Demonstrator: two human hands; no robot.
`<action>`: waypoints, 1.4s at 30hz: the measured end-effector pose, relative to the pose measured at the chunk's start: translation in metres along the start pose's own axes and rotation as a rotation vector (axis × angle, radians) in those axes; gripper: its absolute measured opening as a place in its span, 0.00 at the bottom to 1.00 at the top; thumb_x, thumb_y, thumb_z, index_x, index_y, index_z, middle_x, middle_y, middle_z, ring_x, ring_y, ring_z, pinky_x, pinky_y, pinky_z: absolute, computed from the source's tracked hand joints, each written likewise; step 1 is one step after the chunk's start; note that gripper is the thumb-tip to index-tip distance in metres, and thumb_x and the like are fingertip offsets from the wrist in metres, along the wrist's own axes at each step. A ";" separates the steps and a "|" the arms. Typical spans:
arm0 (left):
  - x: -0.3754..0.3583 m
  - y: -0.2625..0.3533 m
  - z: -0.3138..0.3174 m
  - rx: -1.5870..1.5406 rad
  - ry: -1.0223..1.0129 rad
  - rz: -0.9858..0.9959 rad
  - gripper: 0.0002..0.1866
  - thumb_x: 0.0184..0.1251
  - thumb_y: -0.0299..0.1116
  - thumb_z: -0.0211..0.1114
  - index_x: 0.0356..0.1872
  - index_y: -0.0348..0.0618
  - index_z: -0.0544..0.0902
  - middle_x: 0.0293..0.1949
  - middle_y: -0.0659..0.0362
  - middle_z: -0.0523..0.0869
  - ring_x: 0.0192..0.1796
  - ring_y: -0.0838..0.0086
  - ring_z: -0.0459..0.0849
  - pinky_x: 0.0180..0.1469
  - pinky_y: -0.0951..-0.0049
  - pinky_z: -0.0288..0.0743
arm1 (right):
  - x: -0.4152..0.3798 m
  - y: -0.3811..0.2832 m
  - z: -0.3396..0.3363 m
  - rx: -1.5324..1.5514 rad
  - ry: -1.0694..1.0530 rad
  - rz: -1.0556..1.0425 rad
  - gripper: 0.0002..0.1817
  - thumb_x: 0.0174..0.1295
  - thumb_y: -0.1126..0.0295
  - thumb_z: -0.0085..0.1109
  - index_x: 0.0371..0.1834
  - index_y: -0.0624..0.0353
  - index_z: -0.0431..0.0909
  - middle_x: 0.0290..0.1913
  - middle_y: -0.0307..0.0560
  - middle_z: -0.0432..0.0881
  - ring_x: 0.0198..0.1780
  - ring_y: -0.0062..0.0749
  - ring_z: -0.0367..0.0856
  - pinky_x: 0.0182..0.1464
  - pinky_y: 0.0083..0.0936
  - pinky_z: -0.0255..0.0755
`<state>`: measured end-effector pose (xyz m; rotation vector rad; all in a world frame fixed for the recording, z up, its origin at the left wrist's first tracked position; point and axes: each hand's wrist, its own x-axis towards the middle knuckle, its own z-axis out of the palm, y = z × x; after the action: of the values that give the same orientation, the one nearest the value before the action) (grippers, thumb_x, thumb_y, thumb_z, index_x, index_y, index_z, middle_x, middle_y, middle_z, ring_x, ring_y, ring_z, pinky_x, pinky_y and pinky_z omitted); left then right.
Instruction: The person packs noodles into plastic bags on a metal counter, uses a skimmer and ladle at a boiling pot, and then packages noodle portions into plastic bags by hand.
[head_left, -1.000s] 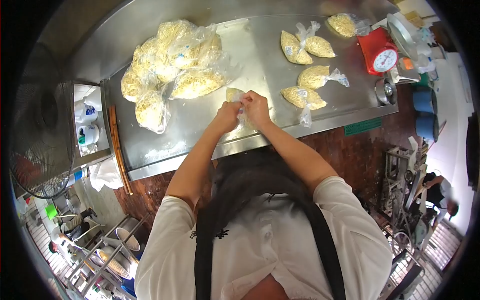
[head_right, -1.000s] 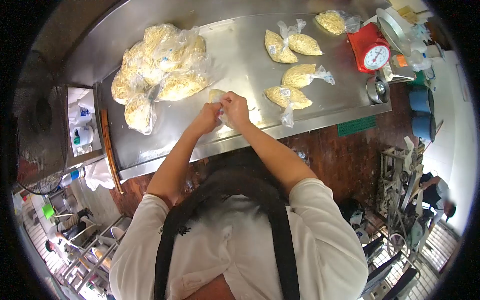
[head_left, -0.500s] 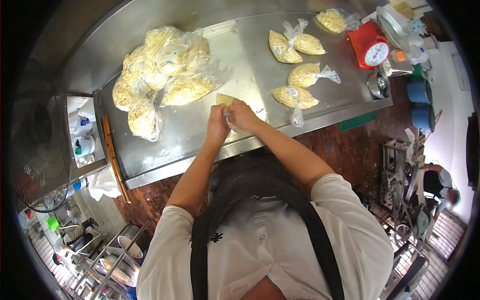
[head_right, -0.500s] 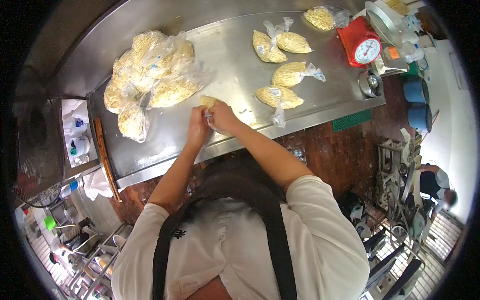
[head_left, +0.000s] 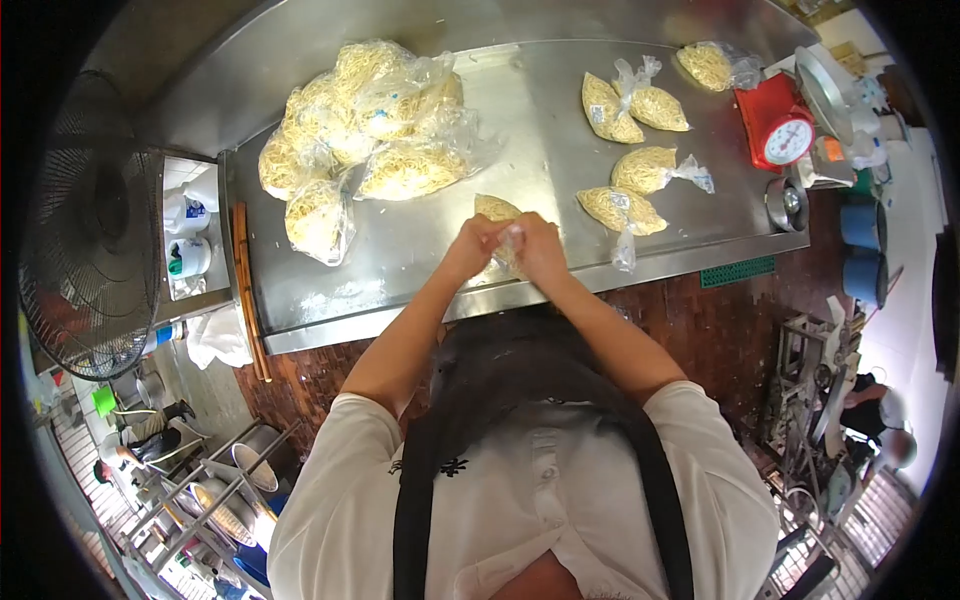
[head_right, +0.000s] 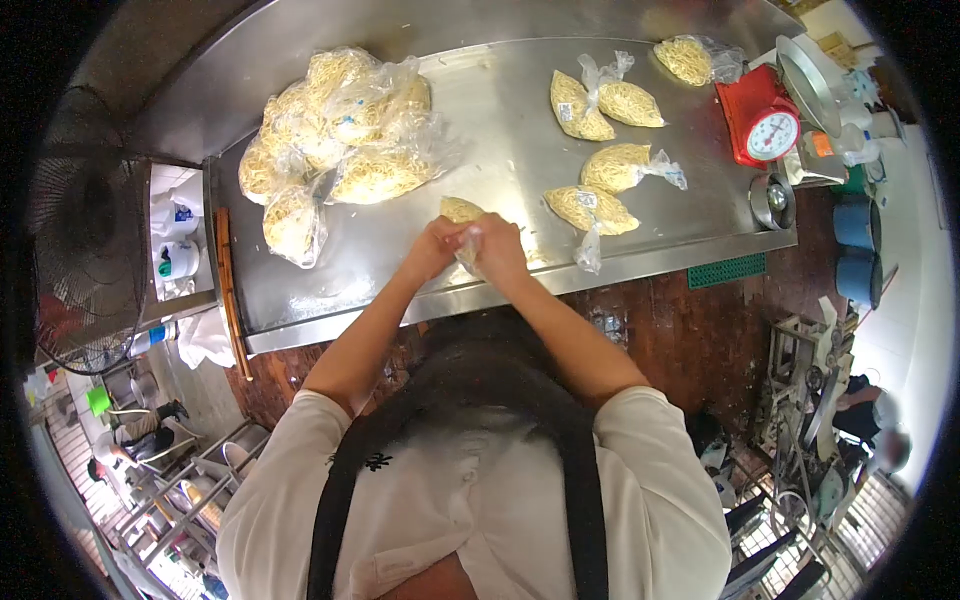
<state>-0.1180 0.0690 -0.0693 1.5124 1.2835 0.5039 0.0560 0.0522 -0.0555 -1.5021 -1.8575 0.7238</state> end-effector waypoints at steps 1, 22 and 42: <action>-0.001 0.003 -0.006 0.247 -0.095 0.146 0.22 0.65 0.33 0.69 0.60 0.41 0.81 0.58 0.47 0.78 0.59 0.58 0.76 0.61 0.63 0.70 | 0.011 -0.012 -0.019 0.095 0.029 0.152 0.03 0.62 0.75 0.60 0.37 0.59 0.76 0.29 0.52 0.78 0.34 0.51 0.80 0.36 0.41 0.72; -0.019 0.119 -0.127 -0.579 0.047 0.269 0.04 0.66 0.23 0.65 0.37 0.44 0.80 0.37 0.67 0.80 0.45 0.81 0.77 0.53 0.77 0.70 | 0.061 -0.093 -0.020 -0.058 -0.043 -0.143 0.40 0.45 0.58 0.77 0.58 0.69 0.71 0.58 0.68 0.75 0.61 0.61 0.72 0.65 0.47 0.64; 0.021 0.097 -0.023 -1.168 0.410 -0.253 0.09 0.79 0.34 0.52 0.40 0.42 0.77 0.28 0.64 0.75 0.26 0.79 0.72 0.28 0.75 0.68 | 0.026 -0.072 -0.034 -0.080 -0.110 -0.145 0.43 0.48 0.64 0.75 0.69 0.62 0.66 0.64 0.64 0.71 0.66 0.64 0.66 0.66 0.47 0.62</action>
<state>-0.0858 0.1084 0.0185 0.2716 1.1014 1.1672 0.0325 0.0640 0.0238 -1.3836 -2.0762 0.6832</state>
